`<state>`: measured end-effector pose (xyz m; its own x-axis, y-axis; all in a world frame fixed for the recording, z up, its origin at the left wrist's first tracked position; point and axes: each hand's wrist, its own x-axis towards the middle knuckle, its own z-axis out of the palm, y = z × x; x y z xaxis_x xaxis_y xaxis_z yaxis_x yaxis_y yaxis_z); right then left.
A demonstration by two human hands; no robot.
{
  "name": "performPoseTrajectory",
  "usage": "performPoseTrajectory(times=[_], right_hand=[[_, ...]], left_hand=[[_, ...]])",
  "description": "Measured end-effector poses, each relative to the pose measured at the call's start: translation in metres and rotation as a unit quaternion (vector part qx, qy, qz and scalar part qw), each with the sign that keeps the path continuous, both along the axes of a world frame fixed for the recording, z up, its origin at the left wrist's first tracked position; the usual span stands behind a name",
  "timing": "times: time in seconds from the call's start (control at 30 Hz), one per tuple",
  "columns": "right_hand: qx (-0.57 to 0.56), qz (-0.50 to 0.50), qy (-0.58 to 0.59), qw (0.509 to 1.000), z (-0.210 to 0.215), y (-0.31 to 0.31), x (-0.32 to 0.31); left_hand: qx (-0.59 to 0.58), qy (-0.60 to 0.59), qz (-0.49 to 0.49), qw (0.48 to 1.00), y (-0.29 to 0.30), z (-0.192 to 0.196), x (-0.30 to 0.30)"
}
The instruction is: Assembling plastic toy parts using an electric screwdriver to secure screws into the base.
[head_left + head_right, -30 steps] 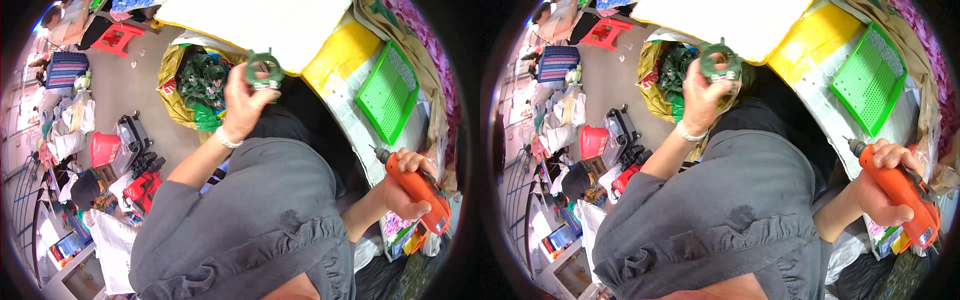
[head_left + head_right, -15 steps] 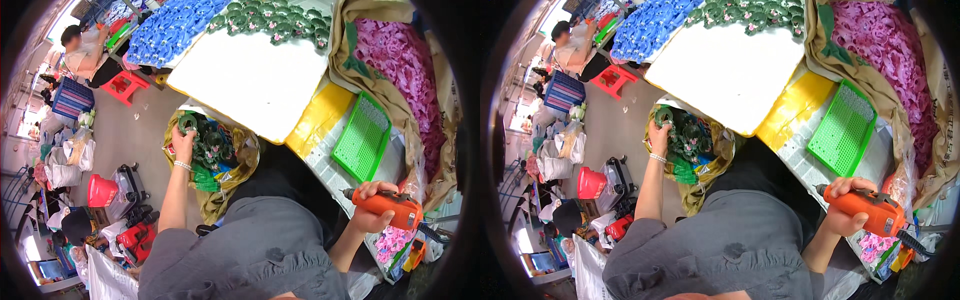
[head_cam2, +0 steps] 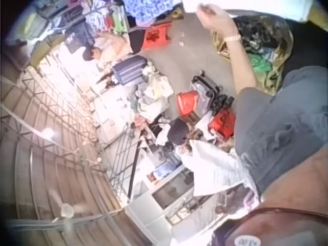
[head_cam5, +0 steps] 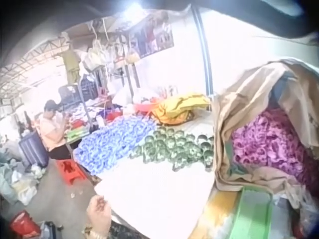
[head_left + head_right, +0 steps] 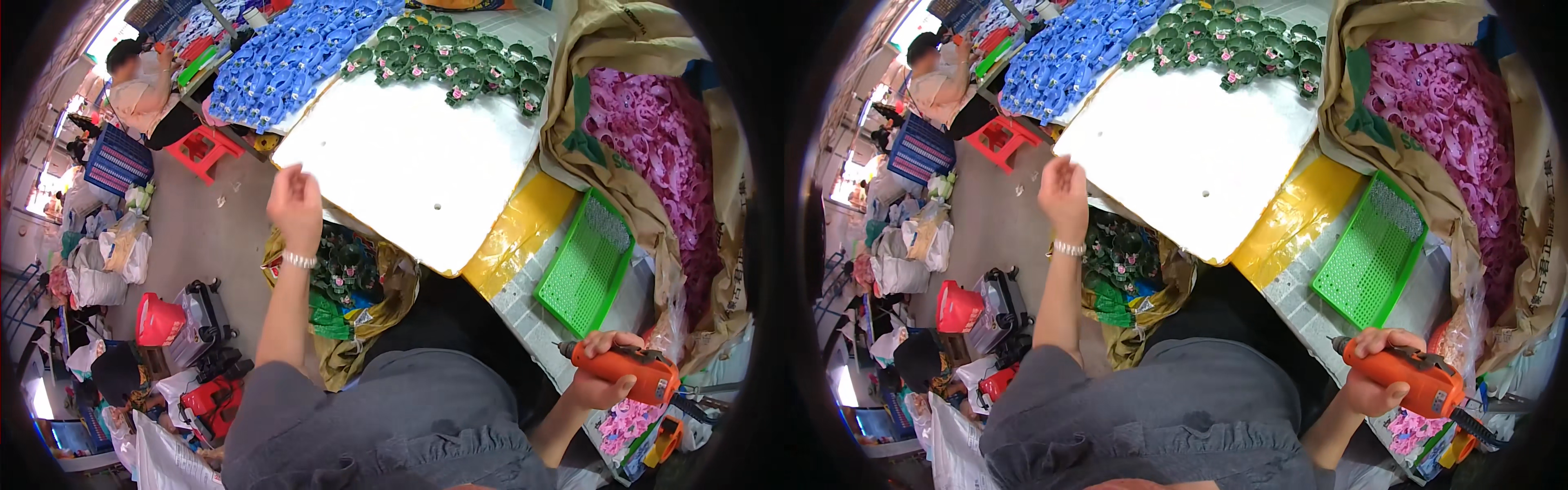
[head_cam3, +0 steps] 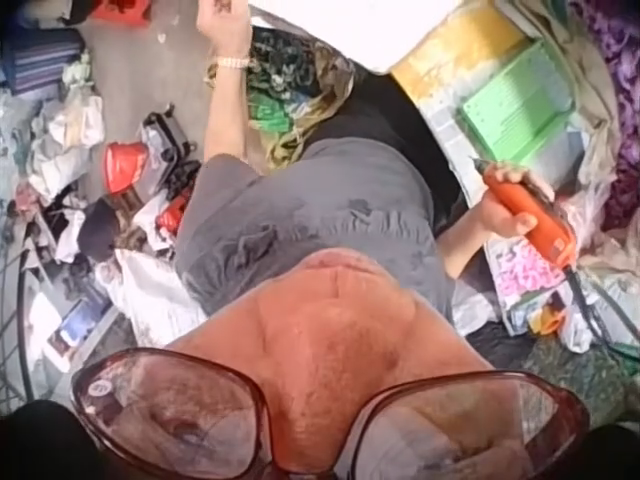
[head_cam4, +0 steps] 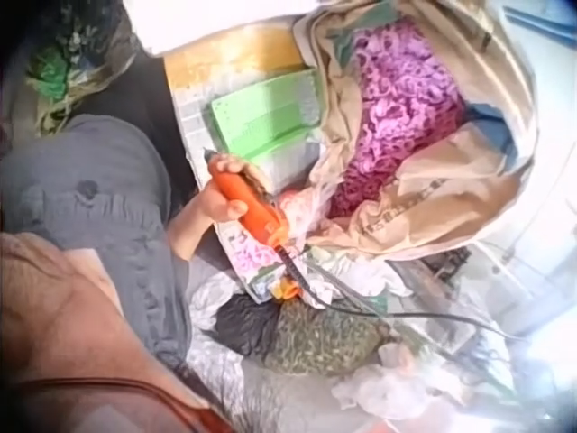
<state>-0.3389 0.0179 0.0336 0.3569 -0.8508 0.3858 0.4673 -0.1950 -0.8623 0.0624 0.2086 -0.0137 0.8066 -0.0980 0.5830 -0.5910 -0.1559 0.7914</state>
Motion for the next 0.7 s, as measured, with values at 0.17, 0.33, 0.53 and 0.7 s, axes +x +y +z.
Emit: performPoseTrajectory(times=[0.17, 0.33, 0.53, 0.7], right_hand=[[0.012, -0.002, 0.000, 1.000, -0.001, -0.007, 0.004], [0.029, 0.005, 0.000, 1.000, 0.000, -0.008, 0.008], [0.029, -0.028, 0.020, 0.999, -0.001, -0.016, 0.004], [0.034, -0.034, 0.027, 0.998, 0.003, -0.018, 0.004]], left_hand=[[0.164, -0.062, -0.084, 0.981, -0.088, 0.021, 0.086], [0.291, -0.059, -0.049, 0.954, -0.163, 0.003, 0.155], [0.361, -0.080, -0.019, 0.929, -0.205, -0.003, 0.171], [0.372, -0.059, -0.015, 0.926, -0.215, -0.009, 0.180]])
